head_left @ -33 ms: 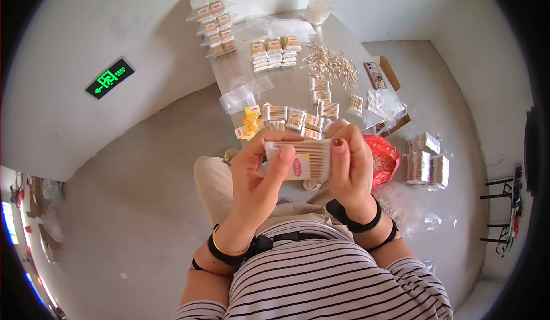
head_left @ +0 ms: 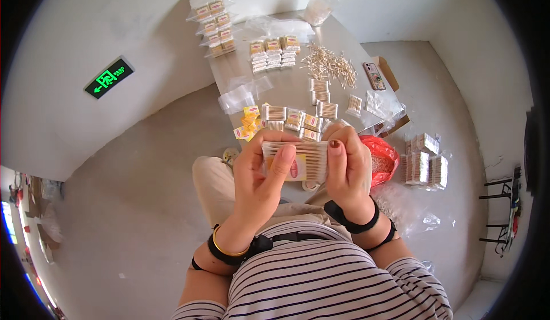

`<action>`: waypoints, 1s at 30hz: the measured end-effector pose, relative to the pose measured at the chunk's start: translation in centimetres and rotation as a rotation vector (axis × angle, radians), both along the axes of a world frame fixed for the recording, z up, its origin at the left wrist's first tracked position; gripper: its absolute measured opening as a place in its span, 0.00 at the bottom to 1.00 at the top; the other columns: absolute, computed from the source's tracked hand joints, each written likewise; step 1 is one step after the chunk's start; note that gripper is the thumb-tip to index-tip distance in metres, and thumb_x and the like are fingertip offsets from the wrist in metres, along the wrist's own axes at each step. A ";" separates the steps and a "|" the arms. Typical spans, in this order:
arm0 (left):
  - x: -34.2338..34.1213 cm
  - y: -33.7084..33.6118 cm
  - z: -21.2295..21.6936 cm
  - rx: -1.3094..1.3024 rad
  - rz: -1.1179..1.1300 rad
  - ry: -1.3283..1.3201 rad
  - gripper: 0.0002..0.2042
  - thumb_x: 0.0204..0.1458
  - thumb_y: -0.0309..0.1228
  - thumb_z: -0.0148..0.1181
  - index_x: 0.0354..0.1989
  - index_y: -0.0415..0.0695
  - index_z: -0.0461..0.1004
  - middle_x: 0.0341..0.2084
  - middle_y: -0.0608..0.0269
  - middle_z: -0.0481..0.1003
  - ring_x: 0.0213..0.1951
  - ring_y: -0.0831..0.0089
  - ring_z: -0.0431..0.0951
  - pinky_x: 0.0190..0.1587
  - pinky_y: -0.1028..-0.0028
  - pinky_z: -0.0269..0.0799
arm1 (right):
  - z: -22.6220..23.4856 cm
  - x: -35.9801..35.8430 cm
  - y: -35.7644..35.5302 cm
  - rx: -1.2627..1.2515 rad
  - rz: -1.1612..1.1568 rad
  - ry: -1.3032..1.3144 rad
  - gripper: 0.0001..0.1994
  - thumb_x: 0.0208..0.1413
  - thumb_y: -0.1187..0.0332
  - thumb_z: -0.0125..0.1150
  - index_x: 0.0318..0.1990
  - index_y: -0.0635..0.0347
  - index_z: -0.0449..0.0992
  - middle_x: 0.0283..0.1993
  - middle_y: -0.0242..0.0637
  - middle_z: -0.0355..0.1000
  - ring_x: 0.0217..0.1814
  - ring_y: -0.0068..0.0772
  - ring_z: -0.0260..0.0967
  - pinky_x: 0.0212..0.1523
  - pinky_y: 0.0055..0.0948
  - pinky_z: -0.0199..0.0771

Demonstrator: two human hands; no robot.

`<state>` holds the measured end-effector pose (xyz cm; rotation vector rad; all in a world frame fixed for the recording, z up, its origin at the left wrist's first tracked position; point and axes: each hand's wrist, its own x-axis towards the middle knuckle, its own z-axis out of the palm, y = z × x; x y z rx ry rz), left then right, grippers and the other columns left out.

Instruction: The person sits on the floor and packs cotton swabs into small plastic bags. They pick up swabs, place them into bags, and seal them by hand, repeating the process for multiple units.

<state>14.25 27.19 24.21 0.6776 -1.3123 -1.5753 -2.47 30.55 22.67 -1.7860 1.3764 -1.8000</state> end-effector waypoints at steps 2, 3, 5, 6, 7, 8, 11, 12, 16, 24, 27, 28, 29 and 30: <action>-0.5 0.5 -0.9 0.002 -0.002 0.071 0.09 0.66 0.31 0.61 0.47 0.38 0.74 0.33 0.70 0.76 0.33 0.87 0.71 0.39 0.83 0.68 | 0.0 0.2 0.1 0.030 -0.011 -0.038 0.11 0.69 0.76 0.48 0.30 0.63 0.66 0.23 0.33 0.61 0.24 0.23 0.55 0.25 0.27 0.54; -0.7 0.5 -1.1 -0.044 0.026 0.056 0.09 0.66 0.31 0.61 0.47 0.38 0.74 0.32 0.70 0.76 0.33 0.88 0.70 0.37 0.84 0.67 | 0.0 0.4 0.1 0.053 -0.025 -0.069 0.11 0.69 0.76 0.48 0.30 0.63 0.66 0.23 0.31 0.61 0.25 0.21 0.54 0.26 0.26 0.54; -1.2 0.5 -1.5 -0.137 0.084 0.026 0.09 0.67 0.31 0.59 0.46 0.38 0.72 0.32 0.70 0.75 0.31 0.89 0.69 0.35 0.86 0.66 | 0.1 0.8 0.0 0.099 -0.054 -0.130 0.12 0.70 0.75 0.49 0.29 0.62 0.66 0.23 0.28 0.60 0.26 0.18 0.52 0.27 0.25 0.54; -1.3 0.4 -1.6 -0.154 0.092 0.032 0.09 0.67 0.31 0.60 0.46 0.38 0.72 0.32 0.70 0.75 0.31 0.89 0.69 0.35 0.85 0.67 | 0.0 1.0 0.0 0.133 -0.033 -0.212 0.12 0.70 0.74 0.49 0.29 0.62 0.66 0.23 0.26 0.60 0.27 0.17 0.52 0.27 0.24 0.53; -1.3 0.4 -1.6 -0.171 0.100 0.039 0.09 0.67 0.31 0.60 0.46 0.38 0.72 0.32 0.70 0.75 0.31 0.89 0.69 0.35 0.85 0.67 | -0.1 1.1 -0.1 0.167 -0.011 -0.295 0.13 0.71 0.73 0.49 0.29 0.62 0.66 0.24 0.24 0.59 0.28 0.15 0.51 0.28 0.23 0.53; -1.4 0.3 -1.7 -0.187 0.108 0.045 0.09 0.66 0.30 0.60 0.46 0.38 0.72 0.32 0.70 0.75 0.32 0.88 0.70 0.36 0.84 0.68 | -0.1 1.2 -0.2 0.200 0.011 -0.378 0.14 0.71 0.73 0.50 0.29 0.62 0.66 0.24 0.23 0.59 0.29 0.13 0.50 0.29 0.21 0.53; -1.1 0.3 -2.1 -0.171 0.115 0.020 0.09 0.66 0.30 0.61 0.45 0.37 0.72 0.33 0.69 0.75 0.33 0.88 0.71 0.37 0.83 0.69 | 0.4 1.4 -0.3 0.287 0.080 -0.465 0.15 0.73 0.71 0.49 0.29 0.62 0.66 0.25 0.19 0.58 0.31 0.10 0.48 0.30 0.19 0.52; -1.1 0.2 -2.1 -0.152 0.107 0.029 0.09 0.66 0.30 0.61 0.45 0.37 0.72 0.33 0.69 0.76 0.34 0.88 0.71 0.38 0.83 0.69 | 0.3 1.3 -0.3 0.297 0.094 -0.472 0.15 0.73 0.71 0.49 0.29 0.61 0.66 0.26 0.20 0.59 0.31 0.10 0.49 0.30 0.19 0.52; -0.7 0.0 -1.8 -0.070 0.071 0.090 0.09 0.65 0.31 0.62 0.46 0.38 0.72 0.36 0.68 0.77 0.37 0.88 0.72 0.42 0.83 0.69 | -0.1 0.9 0.2 0.374 0.155 -0.509 0.13 0.73 0.70 0.50 0.31 0.61 0.67 0.28 0.22 0.61 0.30 0.12 0.51 0.31 0.19 0.53; -0.5 -0.3 -1.7 -0.013 0.050 0.118 0.10 0.62 0.27 0.64 0.47 0.39 0.71 0.37 0.68 0.77 0.38 0.87 0.74 0.43 0.82 0.71 | -0.4 0.6 0.2 0.152 0.104 -0.126 0.11 0.72 0.71 0.50 0.34 0.63 0.67 0.27 0.31 0.61 0.28 0.21 0.54 0.30 0.24 0.56; -1.0 0.0 -1.7 -0.054 0.055 0.109 0.13 0.59 0.24 0.67 0.47 0.39 0.69 0.37 0.67 0.76 0.38 0.86 0.75 0.43 0.81 0.72 | -0.4 0.8 0.2 0.134 0.085 -0.175 0.11 0.72 0.70 0.50 0.34 0.63 0.68 0.27 0.31 0.61 0.27 0.22 0.53 0.30 0.24 0.56; -1.0 0.0 -1.7 -0.050 0.055 0.119 0.14 0.58 0.23 0.68 0.48 0.39 0.69 0.37 0.67 0.76 0.38 0.86 0.75 0.43 0.81 0.73 | -0.7 0.8 0.2 0.144 0.091 -0.184 0.11 0.72 0.70 0.50 0.34 0.63 0.68 0.27 0.30 0.60 0.27 0.22 0.53 0.30 0.25 0.56; -0.9 0.0 -1.7 -0.046 0.055 0.129 0.15 0.57 0.22 0.69 0.48 0.39 0.68 0.37 0.67 0.76 0.38 0.86 0.75 0.44 0.81 0.73 | -0.8 0.7 0.3 0.155 0.096 -0.192 0.12 0.72 0.69 0.50 0.34 0.63 0.68 0.27 0.30 0.60 0.27 0.22 0.53 0.30 0.25 0.56; -0.9 0.0 -1.6 -0.062 0.048 0.120 0.15 0.57 0.22 0.69 0.48 0.39 0.68 0.38 0.66 0.76 0.38 0.85 0.75 0.44 0.80 0.73 | -0.8 0.8 0.3 0.152 0.101 -0.207 0.12 0.72 0.69 0.50 0.34 0.63 0.68 0.27 0.30 0.60 0.27 0.22 0.52 0.30 0.25 0.55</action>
